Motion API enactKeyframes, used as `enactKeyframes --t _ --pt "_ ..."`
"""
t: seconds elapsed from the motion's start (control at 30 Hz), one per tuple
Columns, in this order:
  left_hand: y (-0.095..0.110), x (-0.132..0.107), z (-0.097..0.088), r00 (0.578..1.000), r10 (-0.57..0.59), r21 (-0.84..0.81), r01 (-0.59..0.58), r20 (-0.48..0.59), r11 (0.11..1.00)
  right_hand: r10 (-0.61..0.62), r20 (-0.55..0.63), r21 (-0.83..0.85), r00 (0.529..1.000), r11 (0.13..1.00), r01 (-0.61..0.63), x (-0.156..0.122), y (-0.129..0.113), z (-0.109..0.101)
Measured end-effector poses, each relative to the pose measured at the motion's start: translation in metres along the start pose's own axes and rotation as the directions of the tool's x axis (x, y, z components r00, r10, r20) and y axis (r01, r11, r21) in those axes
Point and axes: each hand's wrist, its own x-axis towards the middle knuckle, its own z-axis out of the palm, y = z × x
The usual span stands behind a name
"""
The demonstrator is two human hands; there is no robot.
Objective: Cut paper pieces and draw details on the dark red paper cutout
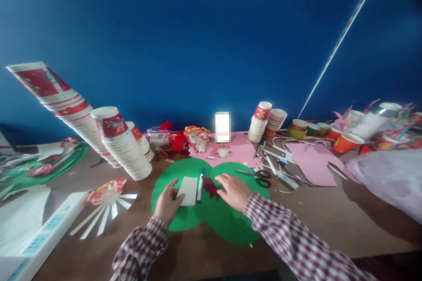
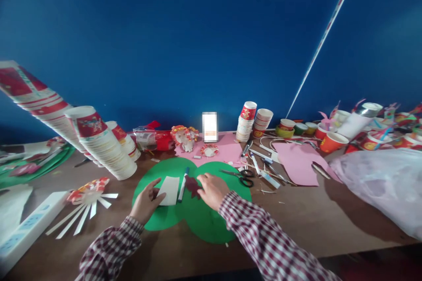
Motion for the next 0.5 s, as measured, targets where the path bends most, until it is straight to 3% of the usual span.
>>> enactKeyframes --t 0.2,0.5 --pt "-0.009 0.001 -0.005 0.998 -0.037 -0.106 0.042 0.042 0.993 0.087 0.024 0.027 0.996 0.996 -0.087 0.049 -0.004 0.025" --pt "0.000 0.004 -0.004 0.988 -0.144 -0.246 0.152 0.048 0.957 0.125 0.051 0.213 0.991 0.968 -0.133 0.061 0.005 0.032"
